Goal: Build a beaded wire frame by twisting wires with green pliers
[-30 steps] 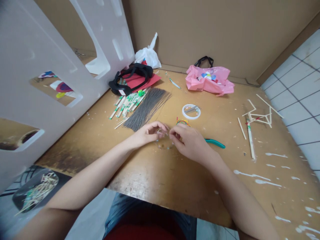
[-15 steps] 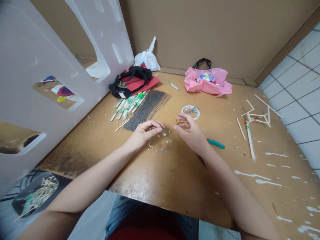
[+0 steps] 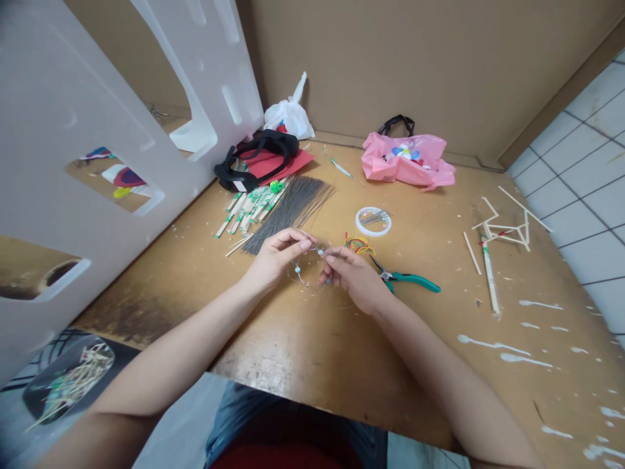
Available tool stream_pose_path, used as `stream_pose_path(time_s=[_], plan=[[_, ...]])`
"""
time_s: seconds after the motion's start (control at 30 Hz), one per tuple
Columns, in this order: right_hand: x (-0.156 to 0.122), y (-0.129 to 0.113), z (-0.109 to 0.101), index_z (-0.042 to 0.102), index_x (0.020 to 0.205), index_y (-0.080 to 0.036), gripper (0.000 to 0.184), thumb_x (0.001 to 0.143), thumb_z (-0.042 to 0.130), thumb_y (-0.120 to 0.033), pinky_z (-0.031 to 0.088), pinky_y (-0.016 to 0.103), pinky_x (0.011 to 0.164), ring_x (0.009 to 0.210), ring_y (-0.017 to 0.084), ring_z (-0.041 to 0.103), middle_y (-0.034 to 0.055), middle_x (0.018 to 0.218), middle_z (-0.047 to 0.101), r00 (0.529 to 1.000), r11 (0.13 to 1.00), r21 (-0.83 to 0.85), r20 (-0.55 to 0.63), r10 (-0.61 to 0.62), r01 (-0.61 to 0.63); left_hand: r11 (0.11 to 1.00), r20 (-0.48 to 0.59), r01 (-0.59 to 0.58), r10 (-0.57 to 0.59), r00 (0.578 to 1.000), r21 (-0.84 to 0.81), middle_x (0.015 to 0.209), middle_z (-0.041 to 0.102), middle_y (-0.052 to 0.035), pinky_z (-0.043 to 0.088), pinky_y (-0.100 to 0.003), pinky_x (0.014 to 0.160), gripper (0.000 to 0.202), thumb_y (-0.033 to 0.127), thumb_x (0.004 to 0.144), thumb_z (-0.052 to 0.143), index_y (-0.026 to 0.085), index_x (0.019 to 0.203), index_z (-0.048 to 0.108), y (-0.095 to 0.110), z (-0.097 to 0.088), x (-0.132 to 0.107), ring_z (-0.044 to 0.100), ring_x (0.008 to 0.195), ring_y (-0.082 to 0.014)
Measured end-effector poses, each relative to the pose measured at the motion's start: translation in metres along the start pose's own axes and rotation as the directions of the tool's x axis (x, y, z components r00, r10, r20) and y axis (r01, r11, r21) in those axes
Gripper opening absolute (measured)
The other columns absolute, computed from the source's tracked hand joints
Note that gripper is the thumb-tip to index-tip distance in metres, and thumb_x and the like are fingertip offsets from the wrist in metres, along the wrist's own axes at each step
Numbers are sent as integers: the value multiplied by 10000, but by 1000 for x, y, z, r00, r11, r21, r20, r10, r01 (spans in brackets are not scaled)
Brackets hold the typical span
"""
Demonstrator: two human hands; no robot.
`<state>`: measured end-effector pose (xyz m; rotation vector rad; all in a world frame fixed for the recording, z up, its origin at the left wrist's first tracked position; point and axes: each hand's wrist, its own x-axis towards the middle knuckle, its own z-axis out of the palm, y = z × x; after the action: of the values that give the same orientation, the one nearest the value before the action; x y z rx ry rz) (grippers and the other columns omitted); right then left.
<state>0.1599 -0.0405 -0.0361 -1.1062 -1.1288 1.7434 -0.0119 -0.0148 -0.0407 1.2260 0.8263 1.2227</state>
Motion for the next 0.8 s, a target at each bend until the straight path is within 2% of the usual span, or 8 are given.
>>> stream_pose_path(time_s=[0.1,0.17,0.3,0.4,0.5,0.63,0.7,0.8], plan=[[1,-2,-4,519,898,-201,191,786,556,-352,437,302,634,590,123,576,-61,628,537,989,954,-281,-64,-131,108,997,-23,14,-12,1000,81,818,671,-18,436,-255,796,220,353,709,725,148,732,649,-1,-2,0,588,791,-111],[1,-4,-6,513,892,-202,158,787,529,-319,431,298,615,575,125,552,-61,607,529,978,904,-402,-85,-192,143,992,-40,48,-44,998,113,785,677,-20,435,-254,771,223,361,722,711,146,746,657,-1,-2,0,589,756,-114],[-1,-10,-8,518,861,-207,145,786,529,-331,419,282,560,548,122,523,-59,605,507,965,842,-514,-92,-244,164,992,-2,107,-107,994,74,757,687,-26,431,-241,727,242,379,756,676,141,775,635,2,-2,-1,581,697,-107],[-3,-11,-8,524,796,-202,171,813,529,-372,397,262,523,540,108,485,-45,625,502,963,782,-594,-47,-267,188,992,7,61,-62,998,113,750,682,-21,429,-235,719,234,375,774,658,144,783,623,6,-3,-2,578,689,-104],[-3,-10,-8,523,780,-205,191,831,524,-389,423,272,552,577,116,501,-31,648,522,956,765,-607,-25,-291,217,986,5,15,-16,1000,166,758,683,-26,439,-247,742,210,359,788,645,150,787,622,9,-4,-2,593,715,-116],[-2,-10,-8,497,815,-215,208,830,529,-420,481,314,622,613,135,581,-17,689,582,976,866,-463,-14,-219,187,960,14,-51,48,999,277,771,687,-35,444,-260,758,163,317,809,617,157,778,626,12,-3,-5,601,740,-131],[-2,-12,-7,480,836,-219,207,822,537,-418,492,318,606,545,119,547,-48,635,536,984,900,-404,-6,-178,161,923,23,-109,109,994,369,770,685,-35,439,-263,764,133,284,820,600,161,781,633,13,-1,-7,597,746,-134],[-3,-13,-7,480,856,-221,196,804,552,-396,472,295,559,505,103,462,-77,590,450,979,888,-430,-40,-200,164,881,57,-159,149,987,446,762,676,-30,427,-253,712,109,250,829,576,170,812,647,11,2,-9,575,712,-131]])
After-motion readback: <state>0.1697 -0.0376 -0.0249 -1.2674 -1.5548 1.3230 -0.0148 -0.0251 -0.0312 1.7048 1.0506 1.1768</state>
